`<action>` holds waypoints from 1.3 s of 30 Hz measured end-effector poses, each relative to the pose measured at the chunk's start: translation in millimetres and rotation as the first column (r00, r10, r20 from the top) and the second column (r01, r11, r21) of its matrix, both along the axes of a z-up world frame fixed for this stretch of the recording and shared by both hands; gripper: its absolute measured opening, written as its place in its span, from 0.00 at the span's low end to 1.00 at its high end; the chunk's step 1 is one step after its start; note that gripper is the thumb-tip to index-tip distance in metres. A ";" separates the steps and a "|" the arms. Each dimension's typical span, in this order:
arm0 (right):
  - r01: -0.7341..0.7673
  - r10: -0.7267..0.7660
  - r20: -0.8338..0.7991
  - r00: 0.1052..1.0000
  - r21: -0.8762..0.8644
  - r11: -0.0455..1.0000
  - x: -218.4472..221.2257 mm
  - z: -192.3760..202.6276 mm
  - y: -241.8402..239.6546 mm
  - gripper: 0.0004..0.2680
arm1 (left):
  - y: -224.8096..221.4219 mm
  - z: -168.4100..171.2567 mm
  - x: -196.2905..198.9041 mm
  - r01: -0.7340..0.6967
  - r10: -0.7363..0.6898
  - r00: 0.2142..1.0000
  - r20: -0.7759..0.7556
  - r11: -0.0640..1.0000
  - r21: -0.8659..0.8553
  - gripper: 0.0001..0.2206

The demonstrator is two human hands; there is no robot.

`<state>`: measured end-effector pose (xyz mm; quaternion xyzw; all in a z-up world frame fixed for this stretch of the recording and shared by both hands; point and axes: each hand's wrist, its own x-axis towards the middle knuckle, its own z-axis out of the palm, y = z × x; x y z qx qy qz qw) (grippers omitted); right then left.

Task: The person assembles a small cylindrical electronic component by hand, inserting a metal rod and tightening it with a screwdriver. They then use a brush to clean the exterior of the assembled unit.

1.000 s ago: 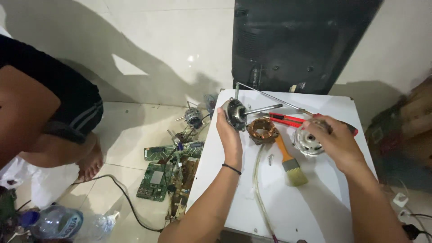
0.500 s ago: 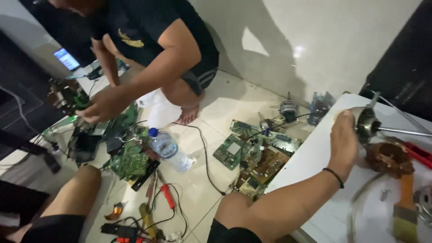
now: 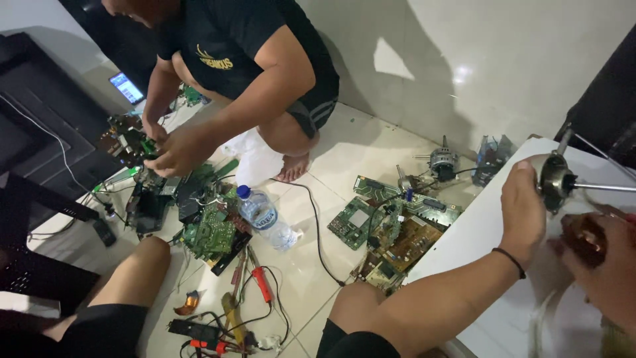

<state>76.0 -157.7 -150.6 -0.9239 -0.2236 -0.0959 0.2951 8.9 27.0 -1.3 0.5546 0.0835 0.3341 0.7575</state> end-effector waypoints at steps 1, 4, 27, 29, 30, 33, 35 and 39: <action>0.003 -0.003 -0.002 1.000 0.000 1.000 -5.1 16.4 9.0 0.30 | -0.5 0.7 -0.8 0.003 -0.003 1.000 -0.002 1.000 0.000 0.19; 0.187 -0.250 -0.230 0.941 -0.261 0.947 -15.9 50.4 27.7 0.19 | -0.5 -5.8 2.2 0.048 -0.050 0.998 -0.037 0.997 -0.067 0.20; 0.146 0.367 -0.191 0.910 0.978 0.146 -79.9 171.8 -41.5 0.19 | -23.5 2.1 5.1 0.157 -0.189 0.978 0.092 0.948 0.276 0.21; 0.111 0.365 -0.168 0.916 0.979 0.173 -81.2 169.6 -41.2 0.20 | -26.8 1.1 3.7 0.174 -0.210 0.972 0.105 0.944 0.281 0.21; 0.076 0.369 -0.146 0.918 0.977 0.198 -81.9 168.1 -39.9 0.21 | -27.3 0.1 2.5 0.186 -0.227 0.967 0.115 0.940 0.287 0.20; 0.044 0.327 -0.162 0.931 0.940 0.339 -92.9 183.1 -26.8 0.22 | -30.8 2.7 -4.6 0.219 -0.262 0.960 0.100 0.922 0.320 0.20; 0.099 0.277 -0.231 0.933 0.902 0.420 -94.2 185.5 -21.9 0.23 | -36.3 6.9 -12.7 0.268 -0.300 0.952 0.064 0.916 0.297 0.20; 0.102 0.058 -0.187 0.981 0.743 0.661 -98.3 174.3 -21.5 0.24 | -38.4 5.1 -15.4 0.358 -0.377 0.926 0.032 0.900 0.250 0.20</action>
